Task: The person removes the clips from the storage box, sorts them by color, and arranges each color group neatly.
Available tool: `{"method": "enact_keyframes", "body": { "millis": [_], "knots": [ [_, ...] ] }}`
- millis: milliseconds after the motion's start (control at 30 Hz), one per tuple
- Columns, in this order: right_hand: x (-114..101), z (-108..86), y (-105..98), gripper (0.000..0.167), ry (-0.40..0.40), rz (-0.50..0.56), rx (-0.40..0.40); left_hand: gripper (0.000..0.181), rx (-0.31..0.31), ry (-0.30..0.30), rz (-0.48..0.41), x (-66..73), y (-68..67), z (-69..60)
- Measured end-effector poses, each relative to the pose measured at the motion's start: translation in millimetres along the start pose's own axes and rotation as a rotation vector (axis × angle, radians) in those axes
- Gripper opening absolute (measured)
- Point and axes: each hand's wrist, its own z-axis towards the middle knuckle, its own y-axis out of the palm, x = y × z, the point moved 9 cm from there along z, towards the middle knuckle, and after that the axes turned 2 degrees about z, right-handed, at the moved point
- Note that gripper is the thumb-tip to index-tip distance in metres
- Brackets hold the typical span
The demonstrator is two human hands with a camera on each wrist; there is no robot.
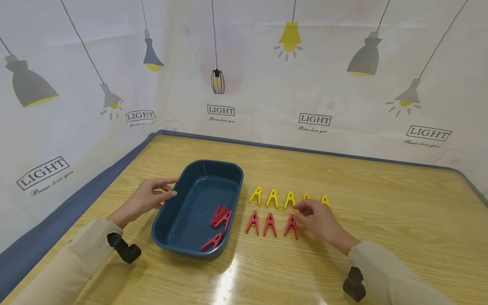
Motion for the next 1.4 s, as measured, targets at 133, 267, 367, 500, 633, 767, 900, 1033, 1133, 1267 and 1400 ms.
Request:
{"method": "enact_keyframes", "body": {
  "millis": [133,267,367,500,633,767,900,1033,1133,1267,1400],
  "knots": [
    [-18.3,5.4,-6.5,0.022,-0.07,-0.014,0.044,0.045,0.001,0.002,0.0,0.1,-0.1,0.0],
    [-39.0,13.1,-3.2,0.021,-0.11,0.03,0.026,0.045,0.001,0.003,0.005,0.6,0.2,0.2],
    [-57.1,19.3,4.8,0.021,-0.138,0.07,-0.022,0.045,0.005,0.004,0.008,1.0,-0.5,-0.3],
    [-81.5,27.7,21.5,0.02,-0.183,0.109,-0.105,0.045,0.007,0.01,0.009,1.2,-1.3,-1.7],
    [-103.2,35.9,43.3,0.018,-0.236,0.125,-0.201,0.045,0.009,0.011,0.007,1.2,-1.4,-1.8],
    [-125.2,42.7,62.7,0.016,-0.317,0.109,-0.283,0.045,0.009,0.014,0.01,1.4,-0.9,-1.5],
    [-144.2,49.9,76.1,0.016,-0.384,0.09,-0.349,0.045,0.009,0.015,0.015,1.6,-0.1,-1.1],
    [-156.9,61.5,86.8,0.016,-0.422,0.054,-0.409,0.044,0.01,0.012,0.017,2.0,-0.5,-0.1],
    [-161.1,71.0,96.8,0.017,-0.431,0.024,-0.457,0.044,0.015,0.01,0.014,2.2,-1.3,0.5],
    [-160.1,81.2,115.1,0.024,-0.418,0.017,-0.535,0.044,0.018,0.011,0.008,1.3,-2.1,0.2],
    [-156.7,86.4,133.9,0.029,-0.376,0.005,-0.629,0.045,0.016,0.024,0.0,1.4,-1.7,0.1]
  ]
}}
